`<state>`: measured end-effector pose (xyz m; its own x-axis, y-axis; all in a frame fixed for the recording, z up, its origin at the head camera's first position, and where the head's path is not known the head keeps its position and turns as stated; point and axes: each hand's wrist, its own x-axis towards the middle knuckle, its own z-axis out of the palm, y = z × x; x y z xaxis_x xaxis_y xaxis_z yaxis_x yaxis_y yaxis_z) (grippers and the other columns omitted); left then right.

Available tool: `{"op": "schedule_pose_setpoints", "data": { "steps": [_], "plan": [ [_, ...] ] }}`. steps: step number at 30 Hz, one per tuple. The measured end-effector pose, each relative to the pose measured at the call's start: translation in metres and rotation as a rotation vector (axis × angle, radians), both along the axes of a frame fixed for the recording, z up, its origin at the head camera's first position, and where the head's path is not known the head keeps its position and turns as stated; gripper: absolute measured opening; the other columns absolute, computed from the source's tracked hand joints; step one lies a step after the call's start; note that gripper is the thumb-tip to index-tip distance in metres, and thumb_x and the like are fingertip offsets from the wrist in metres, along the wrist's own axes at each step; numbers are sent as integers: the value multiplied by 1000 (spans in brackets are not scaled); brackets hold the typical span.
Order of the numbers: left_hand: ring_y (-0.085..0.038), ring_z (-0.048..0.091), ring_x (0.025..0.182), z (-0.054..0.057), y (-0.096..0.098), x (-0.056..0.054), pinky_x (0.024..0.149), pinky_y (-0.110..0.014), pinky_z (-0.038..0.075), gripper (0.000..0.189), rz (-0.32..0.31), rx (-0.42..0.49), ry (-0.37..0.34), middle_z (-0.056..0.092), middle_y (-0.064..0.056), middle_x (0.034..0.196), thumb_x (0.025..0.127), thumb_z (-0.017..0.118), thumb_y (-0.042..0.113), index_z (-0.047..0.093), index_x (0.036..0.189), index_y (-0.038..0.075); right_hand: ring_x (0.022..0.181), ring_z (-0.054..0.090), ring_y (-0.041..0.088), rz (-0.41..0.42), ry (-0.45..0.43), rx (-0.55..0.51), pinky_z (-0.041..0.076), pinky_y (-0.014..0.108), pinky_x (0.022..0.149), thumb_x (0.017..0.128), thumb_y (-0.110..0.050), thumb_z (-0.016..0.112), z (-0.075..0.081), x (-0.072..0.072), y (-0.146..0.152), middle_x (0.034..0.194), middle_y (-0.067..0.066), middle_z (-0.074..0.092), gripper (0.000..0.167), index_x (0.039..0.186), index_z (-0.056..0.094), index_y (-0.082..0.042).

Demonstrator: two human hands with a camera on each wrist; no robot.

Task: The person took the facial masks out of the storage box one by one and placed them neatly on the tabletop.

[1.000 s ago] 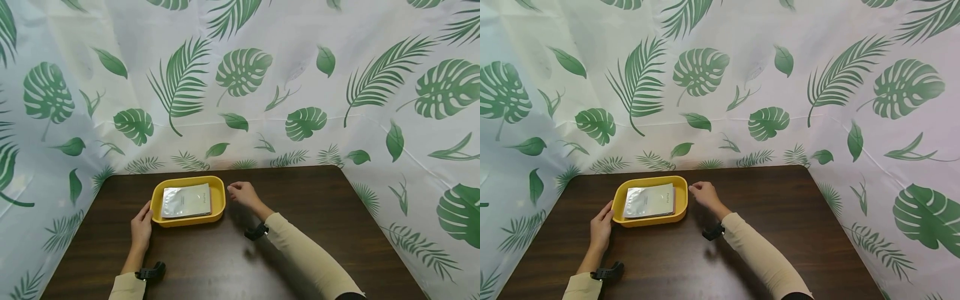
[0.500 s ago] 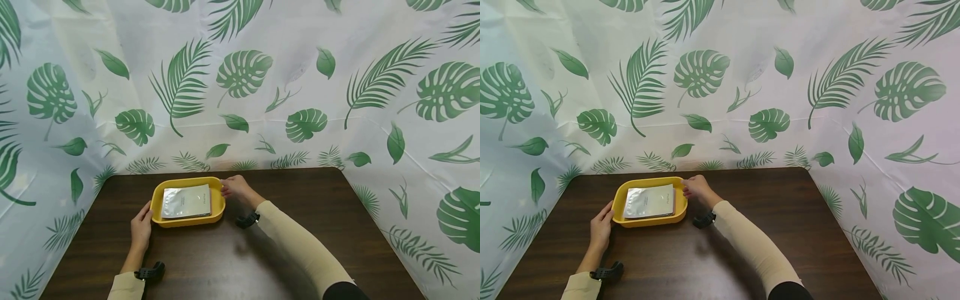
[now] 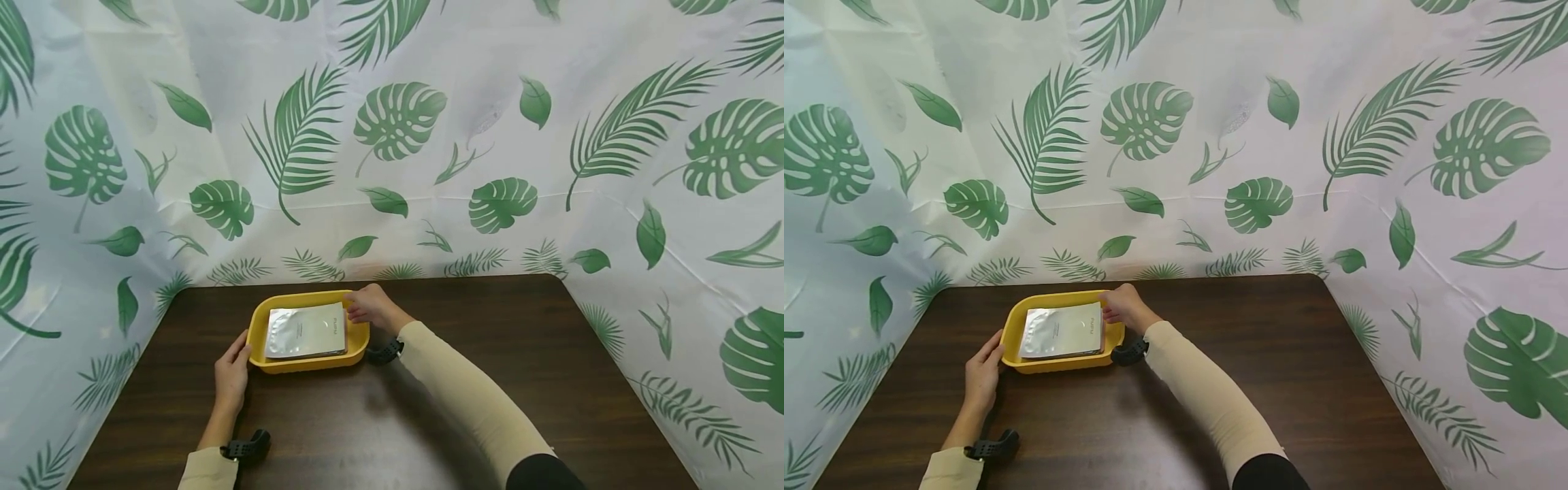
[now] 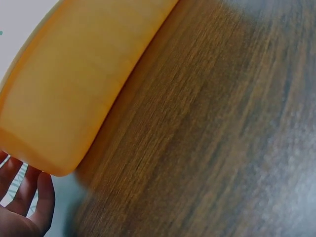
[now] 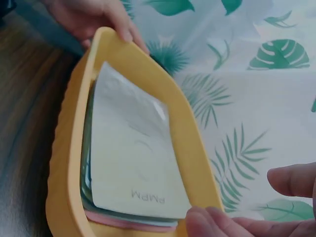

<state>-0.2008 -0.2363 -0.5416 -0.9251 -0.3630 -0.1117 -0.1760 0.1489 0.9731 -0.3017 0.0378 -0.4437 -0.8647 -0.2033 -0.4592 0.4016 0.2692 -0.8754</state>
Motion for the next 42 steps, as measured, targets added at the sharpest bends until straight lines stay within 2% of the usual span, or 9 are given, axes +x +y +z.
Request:
{"op": "schedule_pose_setpoints", "data": {
  "steps": [4, 12, 15, 20, 25, 29, 33, 36, 42],
  "plan": [
    [-23, 37, 140, -2, -1, 0, 80, 3, 39, 46, 5, 7, 9, 38, -7, 156, 106, 40, 25, 39, 150, 11, 104, 66, 38, -4, -8, 6, 54, 45, 94, 98, -20, 57, -2, 1, -11, 117, 28, 62, 45, 131, 49, 9],
    [-23, 36, 141, -1, -1, 0, 76, 4, 36, 47, -6, 4, 3, 35, -7, 157, 106, 38, 25, 37, 151, 11, 97, 59, 32, 62, -12, 145, 54, 46, 94, 95, -23, 62, -12, 5, -28, 117, 20, 56, 54, 137, 44, 6],
    [-22, 35, 142, 0, -1, 0, 83, 0, 40, 47, -13, 6, -8, 35, -5, 157, 106, 38, 27, 36, 151, 13, 99, 56, 28, 76, 10, 219, 53, 46, 94, 95, -21, 62, -15, 6, -34, 131, 19, 53, 54, 139, 44, 6],
    [-20, 34, 143, 0, -2, 1, 111, -29, 39, 47, -13, -1, -21, 35, -3, 157, 107, 37, 27, 36, 151, 13, 106, 59, 29, 100, 15, 298, 54, 45, 92, 94, -18, 64, -19, 7, -42, 133, 17, 53, 57, 141, 42, 5],
    [-19, 34, 143, 0, -2, 0, 108, -19, 39, 47, -4, 6, -16, 36, -2, 157, 106, 37, 27, 37, 151, 14, 87, 63, 30, 142, 75, 377, 58, 40, 76, 93, -16, 65, -24, 8, -46, 120, 18, 61, 49, 134, 51, 6],
    [-19, 33, 144, -1, 1, -2, 111, -23, 37, 47, -7, 21, -6, 35, -3, 157, 106, 37, 26, 36, 151, 12, 60, 51, 21, 76, 102, 376, 51, 31, 52, 92, -8, 61, -30, 8, -47, 91, 13, 61, 30, 116, 60, 8],
    [-22, 35, 142, -3, 1, -2, 95, -7, 43, 46, 1, 47, 10, 37, -5, 156, 106, 40, 23, 38, 150, 11, 51, 42, 18, -36, 106, 304, 38, 27, 42, 90, -2, 57, -35, 10, -48, 73, 7, 49, 17, 101, 63, 9],
    [-25, 37, 141, -3, -1, -1, 79, 3, 39, 46, 6, 63, 22, 38, -9, 155, 105, 41, 23, 39, 149, 10, 52, 43, 20, -90, 104, 263, 38, 28, 42, 90, -1, 57, -37, 11, -50, 73, 7, 49, 16, 100, 63, 9],
    [-25, 38, 140, -2, -3, -1, 78, 3, 39, 47, -7, 37, 10, 37, -8, 156, 105, 40, 26, 38, 150, 11, 56, 50, 18, -146, 124, 223, 42, 26, 43, 89, 1, 59, -44, 12, -54, 80, 9, 60, 16, 102, 67, 8]
  ]
}}
